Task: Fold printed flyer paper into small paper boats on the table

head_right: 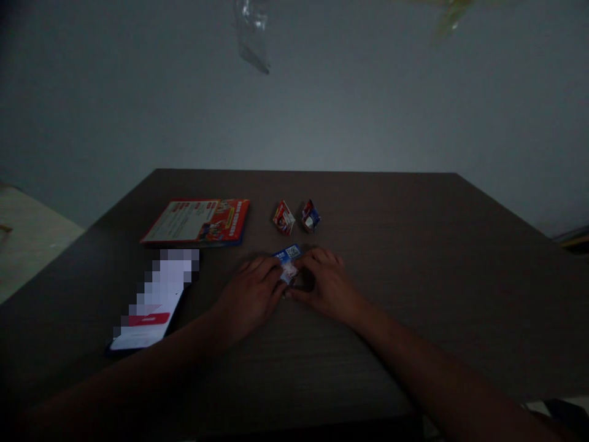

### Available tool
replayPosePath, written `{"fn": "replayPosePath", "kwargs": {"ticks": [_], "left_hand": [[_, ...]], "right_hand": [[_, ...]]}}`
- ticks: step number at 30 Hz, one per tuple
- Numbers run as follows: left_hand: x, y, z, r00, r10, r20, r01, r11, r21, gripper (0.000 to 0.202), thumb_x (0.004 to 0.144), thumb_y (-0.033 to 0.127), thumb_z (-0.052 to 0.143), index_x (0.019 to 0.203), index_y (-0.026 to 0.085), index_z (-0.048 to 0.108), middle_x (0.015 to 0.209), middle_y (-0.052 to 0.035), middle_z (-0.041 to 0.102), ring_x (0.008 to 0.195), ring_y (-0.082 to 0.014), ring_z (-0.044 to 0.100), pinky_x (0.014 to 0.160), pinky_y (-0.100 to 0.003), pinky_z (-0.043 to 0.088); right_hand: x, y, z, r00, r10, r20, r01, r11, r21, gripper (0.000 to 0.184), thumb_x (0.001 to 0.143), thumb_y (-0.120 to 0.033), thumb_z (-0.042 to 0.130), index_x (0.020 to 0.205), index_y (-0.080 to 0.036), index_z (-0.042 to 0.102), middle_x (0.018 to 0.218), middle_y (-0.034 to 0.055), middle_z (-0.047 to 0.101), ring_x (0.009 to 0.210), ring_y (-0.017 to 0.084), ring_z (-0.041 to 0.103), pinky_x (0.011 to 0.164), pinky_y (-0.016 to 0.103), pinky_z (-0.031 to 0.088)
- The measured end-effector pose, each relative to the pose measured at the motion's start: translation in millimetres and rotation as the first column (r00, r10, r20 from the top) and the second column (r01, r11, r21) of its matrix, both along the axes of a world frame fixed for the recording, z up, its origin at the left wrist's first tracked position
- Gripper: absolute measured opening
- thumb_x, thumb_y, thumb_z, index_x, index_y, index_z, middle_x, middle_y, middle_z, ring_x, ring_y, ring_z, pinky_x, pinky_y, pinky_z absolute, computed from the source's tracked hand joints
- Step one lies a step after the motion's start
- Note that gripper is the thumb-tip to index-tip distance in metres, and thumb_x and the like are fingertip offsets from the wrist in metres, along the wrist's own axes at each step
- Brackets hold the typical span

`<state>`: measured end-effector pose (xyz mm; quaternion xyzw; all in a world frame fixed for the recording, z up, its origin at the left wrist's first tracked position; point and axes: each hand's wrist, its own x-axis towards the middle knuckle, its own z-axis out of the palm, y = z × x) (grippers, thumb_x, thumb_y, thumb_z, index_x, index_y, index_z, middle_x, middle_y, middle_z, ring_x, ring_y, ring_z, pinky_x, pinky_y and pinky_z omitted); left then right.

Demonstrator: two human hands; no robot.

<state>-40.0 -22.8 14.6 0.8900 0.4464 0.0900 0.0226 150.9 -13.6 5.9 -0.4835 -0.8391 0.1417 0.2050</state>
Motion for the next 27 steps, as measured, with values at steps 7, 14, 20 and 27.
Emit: {"fn": "replayPosePath", "kwargs": {"ticks": [7, 14, 20, 27], "left_hand": [[-0.1, -0.4, -3.2, 1.000, 0.007, 0.002, -0.007, 1.000, 0.009, 0.024, 0.093, 0.026, 0.043, 0.104, 0.013, 0.059, 0.109, -0.0097, 0.058, 0.104, -0.0252, 0.051, 0.088, -0.040, 0.043], [-0.4, -1.4, -4.7, 1.000, -0.002, 0.008, 0.002, 1.000, 0.026, 0.023, 0.092, 0.023, 0.043, 0.103, 0.012, 0.060, 0.108, -0.0108, 0.057, 0.105, -0.0255, 0.050, 0.089, -0.041, 0.043], [-0.1, -2.4, -5.1, 1.000, -0.003, 0.004, 0.003, 0.999, 0.048, 0.024, 0.092, 0.023, 0.043, 0.104, 0.011, 0.059, 0.110, -0.0110, 0.057, 0.104, -0.0255, 0.051, 0.089, -0.041, 0.043], [1.5, -2.1, -3.7, 1.000, 0.003, -0.011, -0.002, 0.998, 0.064, 0.024, 0.093, 0.024, 0.041, 0.100, 0.012, 0.060, 0.106, -0.0103, 0.058, 0.103, -0.0252, 0.051, 0.089, -0.041, 0.043]], "right_hand": [[-1.4, 9.4, -1.9, 0.994, -0.106, -0.031, 0.105, 0.993, -0.051, 0.037, 0.070, -0.041, 0.073, 0.101, -0.025, 0.060, 0.103, 0.0054, 0.061, 0.100, 0.026, 0.052, 0.085, 0.042, 0.035], [1.2, 20.0, -5.5, 0.985, -0.161, -0.064, 0.158, 0.986, -0.053, 0.039, 0.068, -0.039, 0.074, 0.102, -0.024, 0.061, 0.104, 0.0058, 0.063, 0.100, 0.028, 0.053, 0.084, 0.044, 0.035], [0.7, 24.3, -6.6, 0.973, -0.226, -0.056, 0.223, 0.973, -0.056, 0.041, 0.073, -0.038, 0.069, 0.109, -0.023, 0.057, 0.097, 0.0045, 0.066, 0.094, 0.026, 0.055, 0.082, 0.042, 0.035], [-4.8, 22.5, -4.8, 0.962, -0.270, -0.029, 0.268, 0.962, -0.045, 0.033, 0.079, -0.041, 0.061, 0.107, -0.025, 0.057, 0.089, 0.0033, 0.066, 0.092, 0.027, 0.054, 0.080, 0.041, 0.032]]}}
